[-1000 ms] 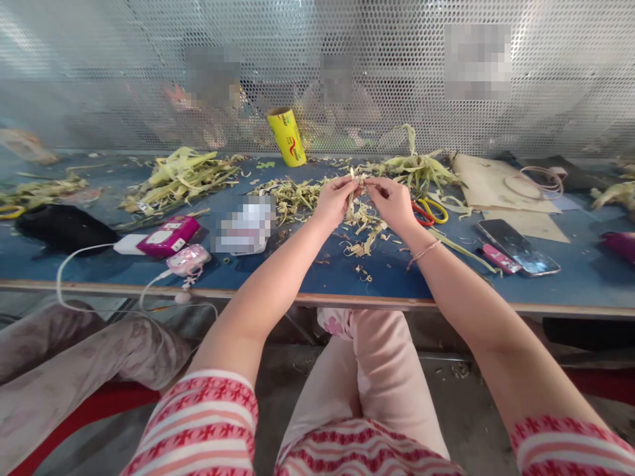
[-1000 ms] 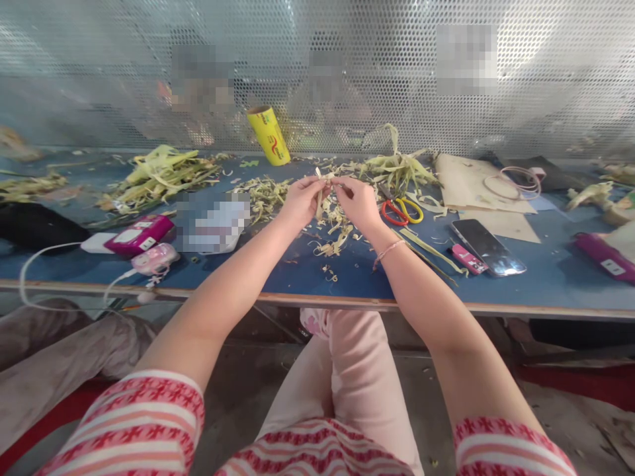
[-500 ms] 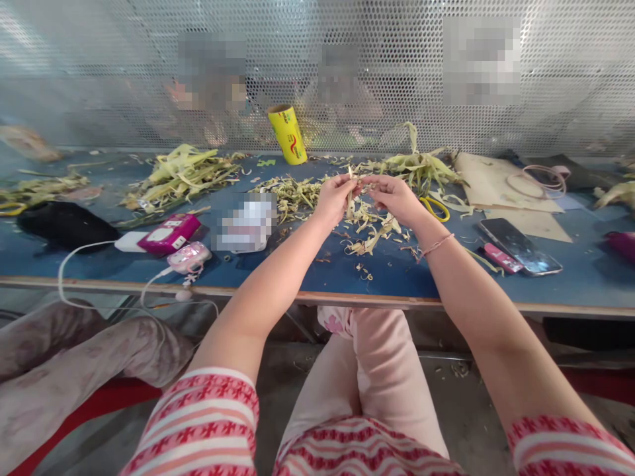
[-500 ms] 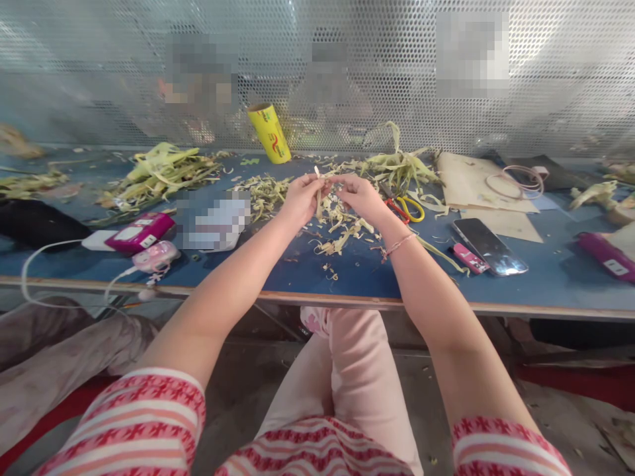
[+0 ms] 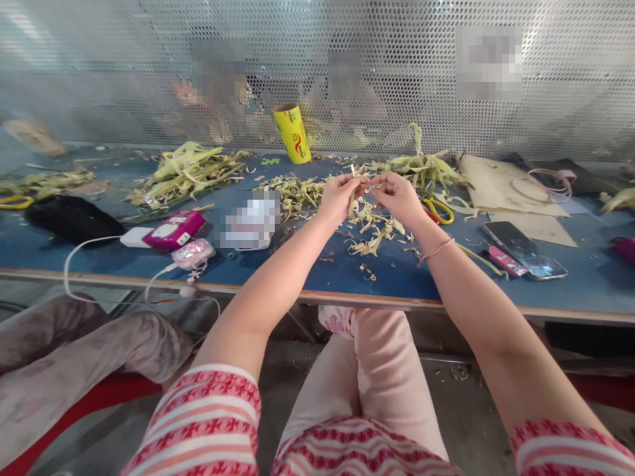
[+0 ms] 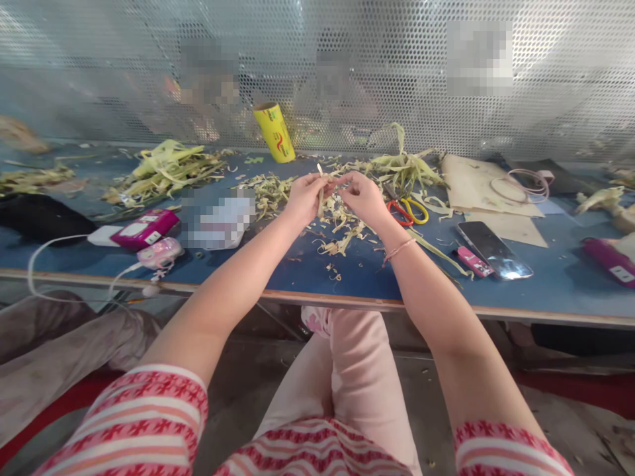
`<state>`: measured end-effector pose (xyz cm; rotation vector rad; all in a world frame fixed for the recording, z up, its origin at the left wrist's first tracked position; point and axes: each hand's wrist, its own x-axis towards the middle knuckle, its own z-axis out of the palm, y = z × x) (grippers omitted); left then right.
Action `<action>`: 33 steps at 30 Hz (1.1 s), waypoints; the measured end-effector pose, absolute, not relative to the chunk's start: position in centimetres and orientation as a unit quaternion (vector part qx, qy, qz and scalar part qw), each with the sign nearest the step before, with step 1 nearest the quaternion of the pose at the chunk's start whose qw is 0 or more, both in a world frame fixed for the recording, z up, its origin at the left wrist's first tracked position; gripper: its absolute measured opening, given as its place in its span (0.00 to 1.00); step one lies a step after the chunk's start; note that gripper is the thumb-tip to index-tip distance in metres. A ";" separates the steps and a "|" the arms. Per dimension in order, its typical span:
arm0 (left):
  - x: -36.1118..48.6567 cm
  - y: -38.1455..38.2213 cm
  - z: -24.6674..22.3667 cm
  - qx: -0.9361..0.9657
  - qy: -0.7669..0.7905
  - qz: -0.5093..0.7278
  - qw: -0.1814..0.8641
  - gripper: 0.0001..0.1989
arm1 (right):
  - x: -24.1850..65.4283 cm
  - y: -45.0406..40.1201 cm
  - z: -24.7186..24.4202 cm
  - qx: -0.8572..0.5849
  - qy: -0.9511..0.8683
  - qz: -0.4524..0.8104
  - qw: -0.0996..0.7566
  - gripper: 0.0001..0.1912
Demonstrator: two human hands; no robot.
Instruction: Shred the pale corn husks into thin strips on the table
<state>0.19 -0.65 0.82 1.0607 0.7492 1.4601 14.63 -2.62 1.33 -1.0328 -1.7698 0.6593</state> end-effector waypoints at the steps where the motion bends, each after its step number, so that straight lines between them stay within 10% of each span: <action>1: 0.2 -0.6 0.8 0.449 0.319 0.621 0.558 0.08 | 14.6 -2.8 1.4 -0.421 -0.731 0.259 0.471 0.10; 33: 0.1 -0.6 -0.3 0.596 0.291 0.573 0.482 0.12 | 14.6 -3.6 1.8 -0.449 -0.733 0.082 0.504 0.11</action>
